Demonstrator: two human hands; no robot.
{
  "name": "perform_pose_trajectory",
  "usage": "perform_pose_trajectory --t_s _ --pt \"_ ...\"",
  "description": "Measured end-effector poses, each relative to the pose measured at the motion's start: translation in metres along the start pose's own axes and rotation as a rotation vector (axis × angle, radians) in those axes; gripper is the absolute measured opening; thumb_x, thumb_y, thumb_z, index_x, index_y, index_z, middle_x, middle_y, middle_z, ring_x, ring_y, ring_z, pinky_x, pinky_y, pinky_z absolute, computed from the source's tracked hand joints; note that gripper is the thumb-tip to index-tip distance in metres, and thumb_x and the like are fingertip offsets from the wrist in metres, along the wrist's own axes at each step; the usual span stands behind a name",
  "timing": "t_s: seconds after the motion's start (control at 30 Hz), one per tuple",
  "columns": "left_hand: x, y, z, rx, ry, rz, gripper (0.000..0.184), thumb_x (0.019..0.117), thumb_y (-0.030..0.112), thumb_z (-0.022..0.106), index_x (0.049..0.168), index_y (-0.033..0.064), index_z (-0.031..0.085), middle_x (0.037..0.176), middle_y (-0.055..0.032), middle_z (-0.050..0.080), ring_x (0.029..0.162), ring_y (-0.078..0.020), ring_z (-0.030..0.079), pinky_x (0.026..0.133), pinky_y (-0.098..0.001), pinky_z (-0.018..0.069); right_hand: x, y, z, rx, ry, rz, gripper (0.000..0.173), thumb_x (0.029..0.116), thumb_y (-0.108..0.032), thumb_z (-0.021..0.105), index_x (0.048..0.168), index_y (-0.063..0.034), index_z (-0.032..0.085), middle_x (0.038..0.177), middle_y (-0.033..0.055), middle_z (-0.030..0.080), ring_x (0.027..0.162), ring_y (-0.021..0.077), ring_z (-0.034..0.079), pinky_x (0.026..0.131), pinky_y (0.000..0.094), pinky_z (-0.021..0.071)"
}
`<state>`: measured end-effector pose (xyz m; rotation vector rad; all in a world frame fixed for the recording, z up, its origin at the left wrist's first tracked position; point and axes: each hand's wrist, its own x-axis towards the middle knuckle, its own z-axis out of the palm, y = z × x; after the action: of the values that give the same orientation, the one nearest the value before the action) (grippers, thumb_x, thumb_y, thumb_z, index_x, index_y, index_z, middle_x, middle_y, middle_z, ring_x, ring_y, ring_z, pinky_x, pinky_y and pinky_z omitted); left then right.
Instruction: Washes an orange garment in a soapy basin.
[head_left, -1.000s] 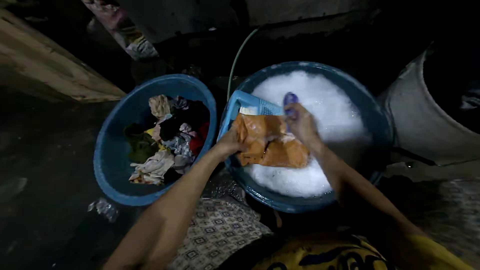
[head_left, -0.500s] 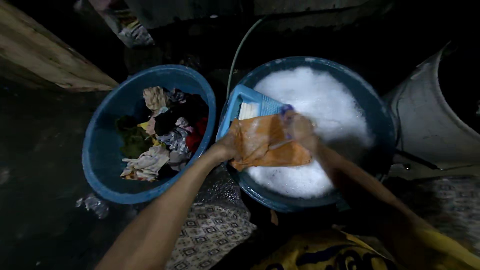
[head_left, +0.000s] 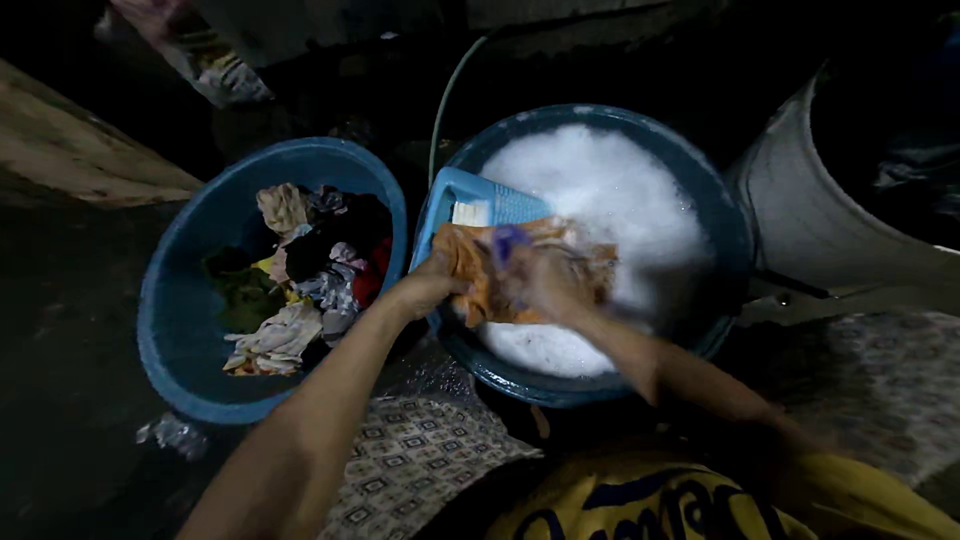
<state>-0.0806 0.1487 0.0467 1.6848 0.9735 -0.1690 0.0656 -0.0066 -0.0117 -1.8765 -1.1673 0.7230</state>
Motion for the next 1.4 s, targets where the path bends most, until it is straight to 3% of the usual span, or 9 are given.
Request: perform_pose_trajectory --t_s 0.27,0.4,0.5,0.7,0.83,0.97,1.13,1.3,1.4 --pt "-0.012 0.019 -0.017 -0.389 -0.038 0.083 0.045 0.0945 -0.007 0.056 0.135 0.0098 0.047 0.104 -0.0080 0.068 0.086 -0.0164 0.070 0.074 -0.0348 0.0618 0.010 0.149 -0.056 -0.087 -0.131 0.370 0.035 0.0986 -0.014 0.067 0.128 0.0034 0.061 0.122 0.0288 0.065 0.113 0.0428 0.064 0.099 0.0613 0.0494" --pt "-0.014 0.051 0.005 -0.801 -0.106 0.380 0.044 0.1100 0.044 0.029 0.125 0.0107 0.053 0.107 -0.0001 0.065 0.098 -0.0080 0.064 0.089 -0.0268 0.0555 -0.001 0.118 -0.112 0.088 0.121 0.191 0.025 0.0935 -0.015 0.074 0.110 0.0032 0.066 0.106 0.0216 0.067 0.094 0.0318 0.065 0.085 0.0537 0.0539" --pt "0.017 0.016 0.039 -0.744 -0.217 0.093 0.071 0.1024 0.070 0.015 0.122 0.0139 0.054 0.106 -0.0025 0.065 0.100 -0.0143 0.065 0.090 -0.0376 0.0560 -0.022 0.107 -0.098 -0.096 0.076 0.343 0.042 0.0930 -0.028 0.076 0.122 0.0004 0.065 0.110 0.0262 0.069 0.100 0.0413 0.068 0.088 0.0624 0.0548" --pt "0.009 0.034 0.061 -0.016 -0.402 0.219 0.039 0.0962 -0.004 0.060 0.134 0.0035 0.052 0.106 -0.0049 0.069 0.088 -0.0091 0.066 0.082 -0.0284 0.0565 -0.041 0.119 -0.067 -0.027 -0.098 0.430 0.034 0.1044 -0.015 0.058 0.129 0.0075 0.063 0.128 0.0293 0.064 0.119 0.0384 0.062 0.106 0.0515 0.0465" --pt "-0.036 0.032 -0.004 -0.110 -0.459 0.352 0.089 0.0809 0.017 0.075 0.156 0.0285 0.029 0.118 0.0061 0.071 0.095 -0.0069 0.071 0.081 -0.0257 0.0611 -0.062 0.130 -0.123 0.341 0.209 0.386 0.028 0.1063 -0.021 0.056 0.124 -0.0004 0.063 0.092 0.0101 0.065 0.070 0.0114 0.057 0.066 0.0316 0.0520" --pt "-0.060 0.011 -0.046 -0.173 -0.358 0.376 0.091 0.0765 0.023 0.084 0.151 0.0376 0.034 0.119 0.0078 0.072 0.097 -0.0079 0.072 0.081 -0.0269 0.0625 -0.046 0.099 -0.165 0.399 0.535 0.188 0.021 0.1042 -0.021 0.056 0.112 -0.0028 0.063 0.083 -0.0008 0.060 0.063 0.0023 0.054 0.059 0.0218 0.0505" --pt "-0.008 -0.006 -0.035 -0.058 0.045 0.147 0.082 0.0894 -0.010 0.066 0.157 0.0192 0.031 0.134 -0.0167 0.059 0.104 -0.0264 0.067 0.084 -0.0445 0.0595 0.037 0.065 -0.122 -0.085 0.445 0.254 0.036 0.0998 -0.016 0.062 0.132 0.0001 0.061 0.129 0.0290 0.062 0.117 0.0451 0.063 0.099 0.0637 0.0496" --pt "0.006 0.008 -0.020 0.306 0.181 0.031 0.060 0.0919 -0.007 0.059 0.149 0.0035 0.042 0.130 -0.0249 0.061 0.114 -0.0374 0.063 0.093 -0.0581 0.0525 0.036 -0.045 0.023 0.009 0.070 -0.157 0.061 0.0984 -0.018 0.067 0.155 -0.0258 0.045 0.133 0.0184 0.063 0.108 0.0336 0.068 0.089 0.0556 0.0581" --pt "-0.003 0.002 -0.032 0.422 0.195 0.002 0.058 0.1006 0.001 0.056 0.156 0.0077 0.039 0.140 -0.0278 0.056 0.128 -0.0438 0.056 0.104 -0.0657 0.0440 0.044 0.010 0.039 -0.095 -0.049 -0.090 0.062 0.0984 -0.023 0.068 0.155 -0.0312 0.046 0.148 0.0209 0.052 0.124 0.0399 0.061 0.099 0.0610 0.0521"
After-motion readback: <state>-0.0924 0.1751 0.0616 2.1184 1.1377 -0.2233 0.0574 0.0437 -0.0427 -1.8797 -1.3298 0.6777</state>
